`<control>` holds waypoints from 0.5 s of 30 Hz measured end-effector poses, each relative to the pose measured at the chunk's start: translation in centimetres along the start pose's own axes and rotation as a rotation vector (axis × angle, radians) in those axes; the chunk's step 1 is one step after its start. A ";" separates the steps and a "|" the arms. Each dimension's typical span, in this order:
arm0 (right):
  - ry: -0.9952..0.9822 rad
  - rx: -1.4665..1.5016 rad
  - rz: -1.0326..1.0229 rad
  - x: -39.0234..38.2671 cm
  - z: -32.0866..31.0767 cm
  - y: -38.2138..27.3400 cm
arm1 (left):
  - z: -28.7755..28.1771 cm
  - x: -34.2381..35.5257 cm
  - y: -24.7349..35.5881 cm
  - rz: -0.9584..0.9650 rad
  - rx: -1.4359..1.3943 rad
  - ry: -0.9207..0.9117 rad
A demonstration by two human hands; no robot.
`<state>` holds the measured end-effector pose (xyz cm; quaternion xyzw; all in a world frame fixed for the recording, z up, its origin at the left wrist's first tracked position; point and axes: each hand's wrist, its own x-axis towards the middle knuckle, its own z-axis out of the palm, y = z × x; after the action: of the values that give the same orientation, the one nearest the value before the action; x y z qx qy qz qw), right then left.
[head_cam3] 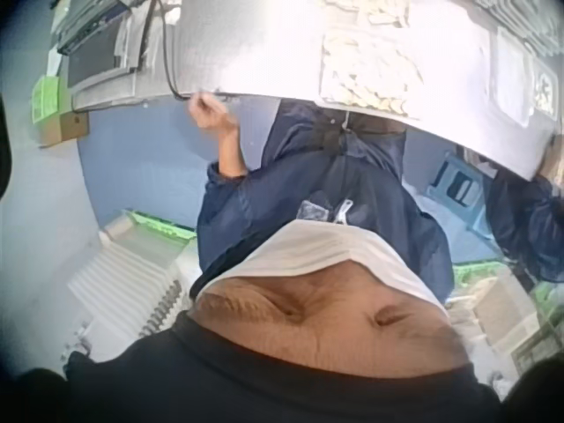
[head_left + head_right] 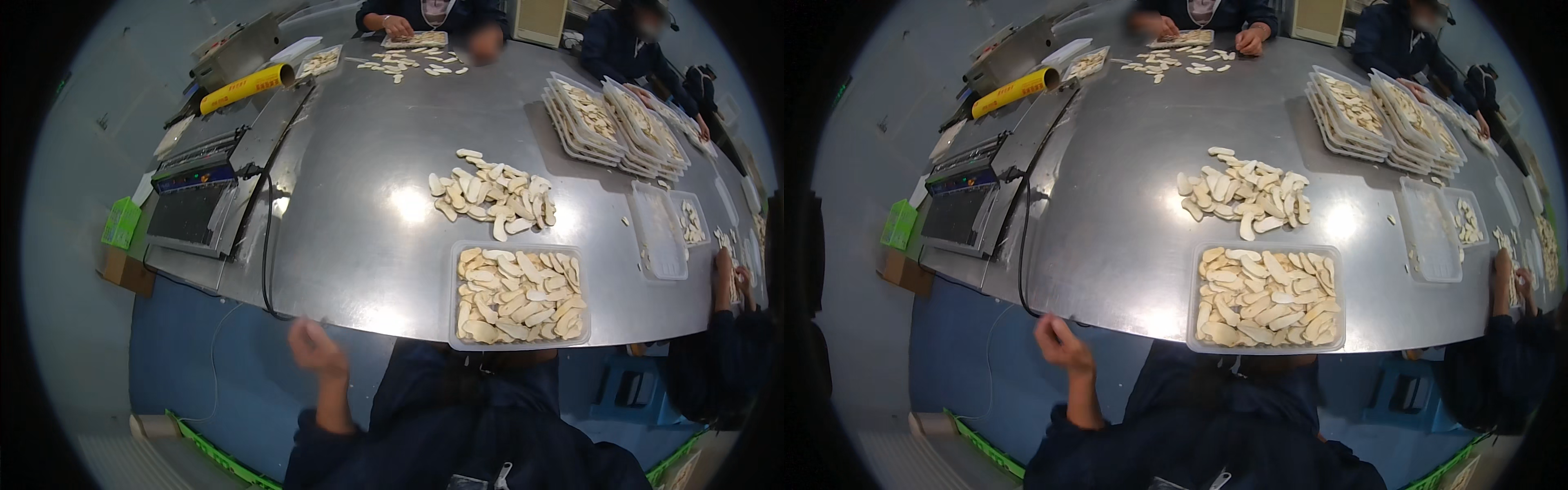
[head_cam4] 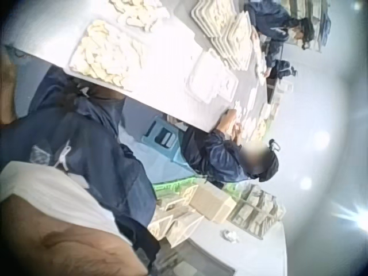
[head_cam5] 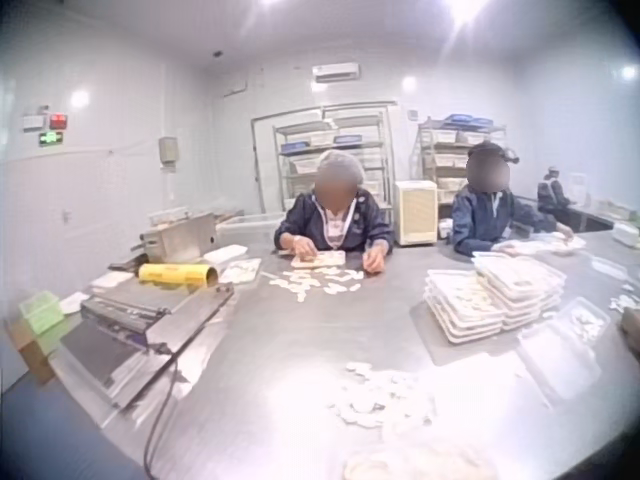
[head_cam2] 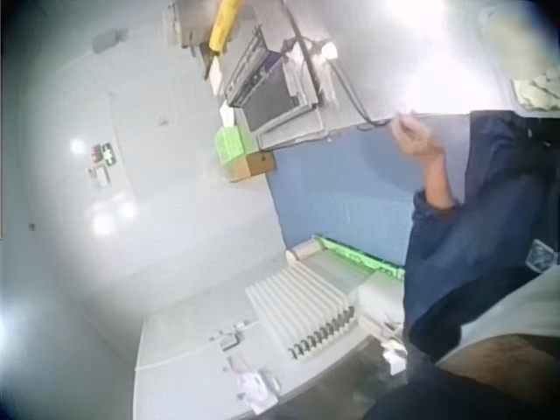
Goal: The person arranges sliced white food items by hand into a clear plastic tray on a stainless steel table. They pick up pieces from a pile and place them neatly in rows within the tray.
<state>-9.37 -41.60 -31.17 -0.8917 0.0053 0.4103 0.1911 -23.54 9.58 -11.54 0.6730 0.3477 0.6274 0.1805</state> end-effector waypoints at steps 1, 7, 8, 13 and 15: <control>-0.003 -0.004 -0.011 0.4 -0.3 -0.6 | -2.1 -3.1 -2.8 -0.113 0.130 -0.108; -0.041 -0.031 -0.017 0.8 -0.8 -2.6 | -10.8 -24.3 -14.8 -0.905 0.563 -1.337; -0.048 -0.040 -0.015 0.8 -0.8 -2.8 | -11.6 -25.3 -14.4 -0.987 0.555 -1.383; -0.111 -0.057 0.057 0.5 -0.2 -2.7 | -13.5 -23.5 -14.1 -1.137 0.601 -1.460; -0.138 -0.049 0.091 0.1 -0.2 -2.7 | -14.0 -22.0 -13.8 -1.173 0.628 -1.478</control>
<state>-8.71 -39.11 -30.26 -0.8645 0.0226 0.4790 0.1504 -39.78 1.17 -34.69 0.6337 0.5758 -0.2586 0.4471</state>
